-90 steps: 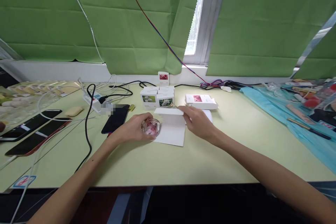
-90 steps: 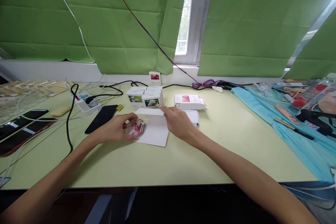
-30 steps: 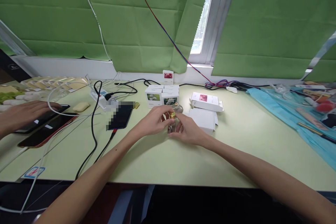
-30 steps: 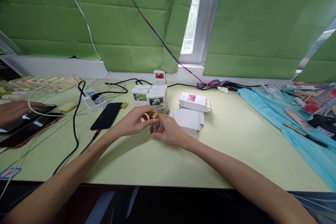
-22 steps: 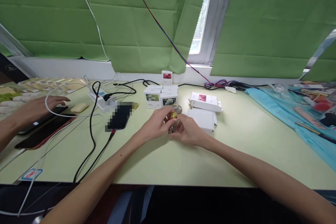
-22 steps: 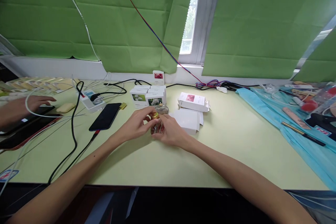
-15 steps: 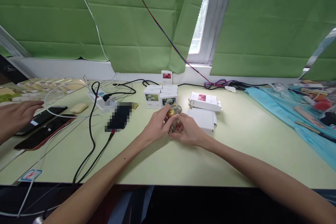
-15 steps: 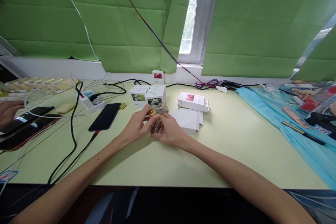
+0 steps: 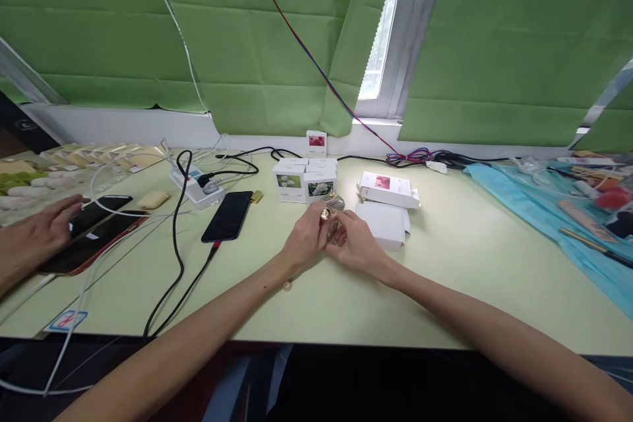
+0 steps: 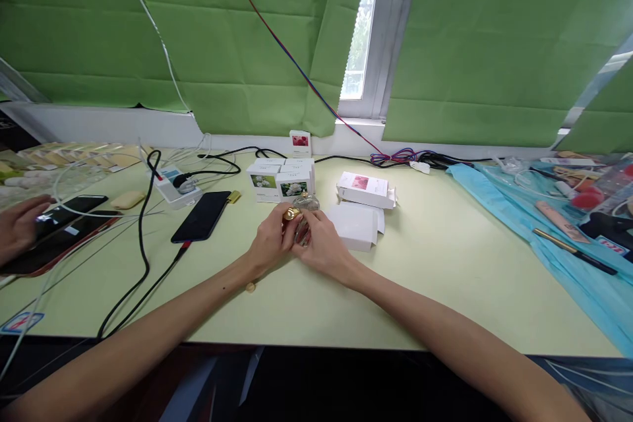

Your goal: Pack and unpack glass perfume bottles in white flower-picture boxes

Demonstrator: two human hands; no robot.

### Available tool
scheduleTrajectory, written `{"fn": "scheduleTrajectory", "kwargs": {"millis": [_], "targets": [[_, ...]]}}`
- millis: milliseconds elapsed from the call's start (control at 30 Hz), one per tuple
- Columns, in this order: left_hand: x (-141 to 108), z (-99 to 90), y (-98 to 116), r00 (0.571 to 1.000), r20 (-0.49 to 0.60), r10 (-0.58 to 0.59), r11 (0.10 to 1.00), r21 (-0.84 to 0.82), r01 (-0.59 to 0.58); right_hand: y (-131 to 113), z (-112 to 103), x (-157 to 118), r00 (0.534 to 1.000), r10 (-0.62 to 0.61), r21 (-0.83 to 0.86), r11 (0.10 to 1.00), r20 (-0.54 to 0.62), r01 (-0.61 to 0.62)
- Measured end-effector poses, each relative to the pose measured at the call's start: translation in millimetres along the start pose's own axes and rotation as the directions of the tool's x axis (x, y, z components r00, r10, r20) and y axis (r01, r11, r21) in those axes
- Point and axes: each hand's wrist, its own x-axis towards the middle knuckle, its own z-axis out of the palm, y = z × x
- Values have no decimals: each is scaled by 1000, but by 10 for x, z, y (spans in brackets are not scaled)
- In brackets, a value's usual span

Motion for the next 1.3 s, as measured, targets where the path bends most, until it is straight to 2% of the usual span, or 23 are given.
{"fn": "scheduleTrajectory", "kwargs": {"millis": [133,200,300,367,400,467,533,600,700,767,867,1000,1100,1167,1300], "targets": [[-17,50,-26,998,-44,52,998,36,-51,38,80,-97,997,25,56,998,-71,-21],[-3,42,-14,998,-49,50,998,36,-48,-19,89,-171,984,-24,31,999,-174,30],[20,10,-2,997,-73,8,1000,23,-7,-177,73,-283,904,-220,-109,975,-367,192],[44,-26,-2,994,-105,-24,999,26,27,-272,71,-329,856,-365,-181,930,-366,319],[61,-51,-5,991,-126,-35,999,33,40,-305,78,-340,841,-428,-208,903,-331,377],[108,-118,-19,982,-180,-64,995,63,76,-345,110,-342,828,-530,-248,840,-183,482],[161,-206,-50,968,-227,-107,986,103,133,-376,163,-330,807,-588,-268,771,47,578],[207,-307,-104,961,-216,-174,967,145,208,-427,230,-318,752,-589,-277,701,296,658],[239,-457,-218,951,-73,-301,924,223,310,-539,336,-297,648,-541,-315,584,536,748],[240,-537,-298,915,87,-395,887,295,355,-596,397,-259,624,-502,-351,537,598,768],[229,-606,-404,832,283,-477,855,367,365,-597,468,-142,657,-447,-439,500,608,746],[218,-631,-496,778,379,-500,854,363,372,-500,543,69,746,-392,-605,437,538,666],[217,-662,-531,745,421,-518,849,364,384,-458,553,162,793,-373,-687,400,482,606],[223,-702,-551,727,429,-536,838,375,397,-455,509,169,811,-410,-718,399,417,570],[246,-794,-636,717,384,-582,801,422,424,-436,293,127,836,-507,-735,484,207,475]]}}
